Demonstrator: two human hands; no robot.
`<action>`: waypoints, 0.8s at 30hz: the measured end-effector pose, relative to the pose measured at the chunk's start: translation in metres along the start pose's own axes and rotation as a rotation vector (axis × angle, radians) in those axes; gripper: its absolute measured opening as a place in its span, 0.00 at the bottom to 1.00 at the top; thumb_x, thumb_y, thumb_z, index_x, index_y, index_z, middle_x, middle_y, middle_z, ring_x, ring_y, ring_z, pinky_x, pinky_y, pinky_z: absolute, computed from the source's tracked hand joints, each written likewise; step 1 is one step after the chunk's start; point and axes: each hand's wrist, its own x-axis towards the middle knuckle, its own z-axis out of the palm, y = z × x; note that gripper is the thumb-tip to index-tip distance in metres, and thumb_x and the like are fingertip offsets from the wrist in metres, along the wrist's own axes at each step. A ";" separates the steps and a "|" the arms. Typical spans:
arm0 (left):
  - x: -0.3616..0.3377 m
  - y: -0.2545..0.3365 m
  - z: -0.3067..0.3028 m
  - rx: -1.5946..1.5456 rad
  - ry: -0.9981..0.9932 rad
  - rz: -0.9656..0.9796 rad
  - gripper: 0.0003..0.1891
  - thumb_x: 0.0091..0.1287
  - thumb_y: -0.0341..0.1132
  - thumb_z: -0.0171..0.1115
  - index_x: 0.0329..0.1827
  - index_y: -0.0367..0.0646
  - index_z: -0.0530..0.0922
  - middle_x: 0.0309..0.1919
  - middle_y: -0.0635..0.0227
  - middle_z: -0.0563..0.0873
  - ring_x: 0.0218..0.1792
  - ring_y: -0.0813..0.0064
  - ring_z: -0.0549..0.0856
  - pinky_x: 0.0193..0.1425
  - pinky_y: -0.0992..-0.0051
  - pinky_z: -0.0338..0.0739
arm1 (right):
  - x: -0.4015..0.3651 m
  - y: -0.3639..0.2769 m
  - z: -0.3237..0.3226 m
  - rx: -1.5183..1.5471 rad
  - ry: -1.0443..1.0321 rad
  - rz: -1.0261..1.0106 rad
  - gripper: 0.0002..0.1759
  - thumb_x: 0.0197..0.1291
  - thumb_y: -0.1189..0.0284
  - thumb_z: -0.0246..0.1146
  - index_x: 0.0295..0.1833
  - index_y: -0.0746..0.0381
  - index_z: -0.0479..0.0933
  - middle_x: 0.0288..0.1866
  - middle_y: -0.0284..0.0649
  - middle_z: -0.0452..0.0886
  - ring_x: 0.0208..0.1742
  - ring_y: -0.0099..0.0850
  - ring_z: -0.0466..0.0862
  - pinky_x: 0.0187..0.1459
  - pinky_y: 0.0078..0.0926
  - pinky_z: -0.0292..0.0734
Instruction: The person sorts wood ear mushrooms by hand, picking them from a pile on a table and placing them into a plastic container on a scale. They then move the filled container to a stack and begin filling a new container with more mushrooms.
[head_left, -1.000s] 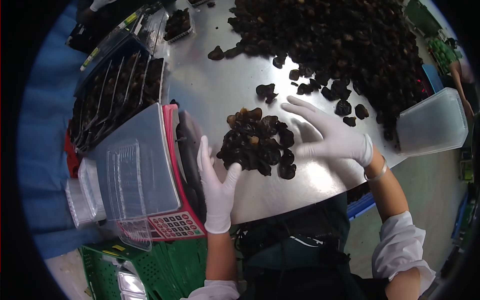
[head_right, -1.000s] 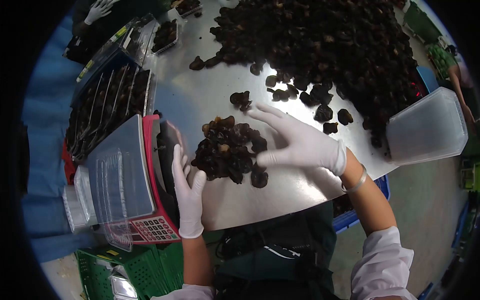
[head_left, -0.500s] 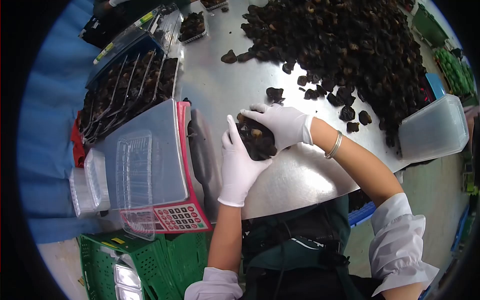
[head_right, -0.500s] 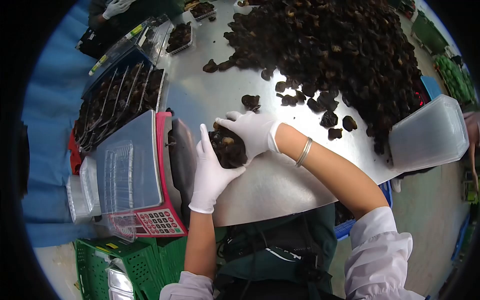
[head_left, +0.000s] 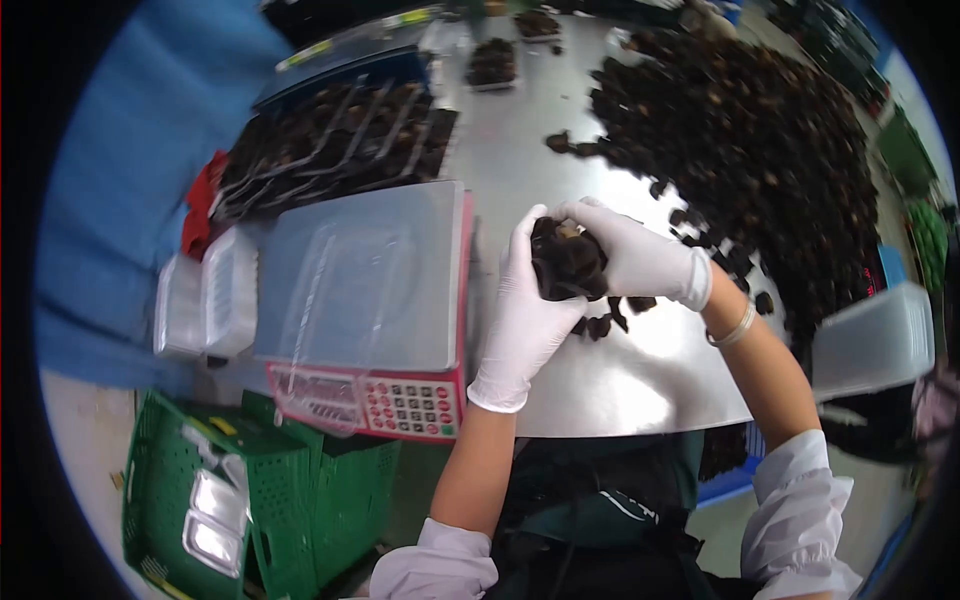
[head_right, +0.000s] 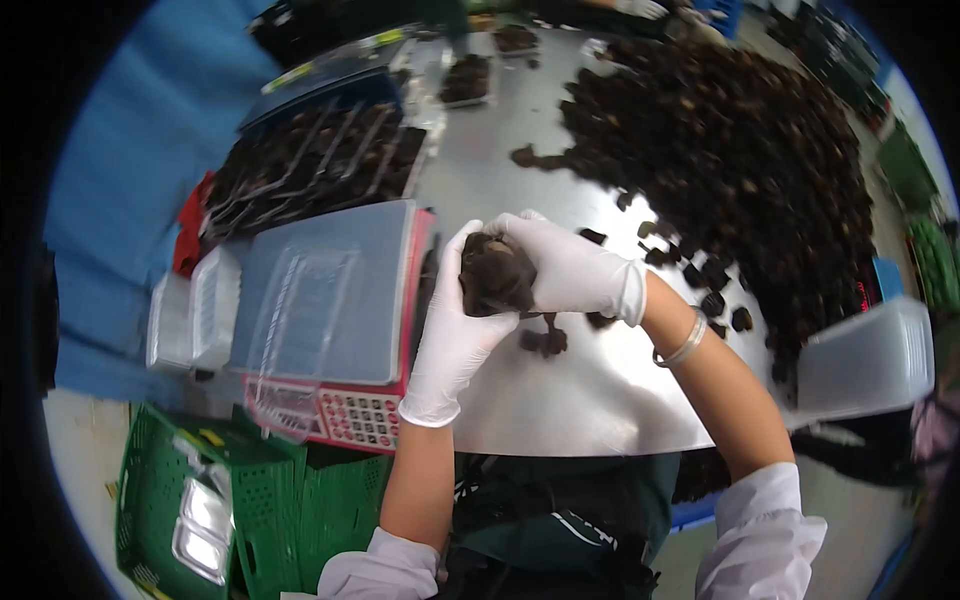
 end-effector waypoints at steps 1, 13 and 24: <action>-0.002 0.014 -0.014 -0.102 0.025 0.037 0.44 0.57 0.16 0.66 0.78 0.47 0.62 0.67 0.62 0.74 0.70 0.69 0.74 0.74 0.69 0.69 | 0.015 -0.015 -0.003 -0.032 -0.014 -0.046 0.37 0.48 0.81 0.73 0.66 0.61 0.71 0.55 0.47 0.77 0.60 0.45 0.78 0.64 0.35 0.73; -0.077 0.036 -0.209 0.546 0.404 -0.017 0.46 0.55 0.21 0.70 0.80 0.43 0.61 0.68 0.58 0.73 0.67 0.67 0.76 0.73 0.68 0.70 | 0.211 -0.128 0.094 -0.302 -0.486 -0.459 0.32 0.44 0.77 0.72 0.60 0.62 0.79 0.59 0.50 0.76 0.64 0.47 0.77 0.65 0.36 0.75; -0.132 0.055 -0.206 0.923 0.364 0.006 0.44 0.55 0.21 0.67 0.80 0.45 0.65 0.76 0.54 0.66 0.76 0.60 0.68 0.79 0.63 0.61 | 0.149 -0.094 0.012 -0.051 -0.227 -0.345 0.26 0.64 0.74 0.68 0.69 0.56 0.78 0.72 0.49 0.75 0.72 0.40 0.76 0.72 0.35 0.72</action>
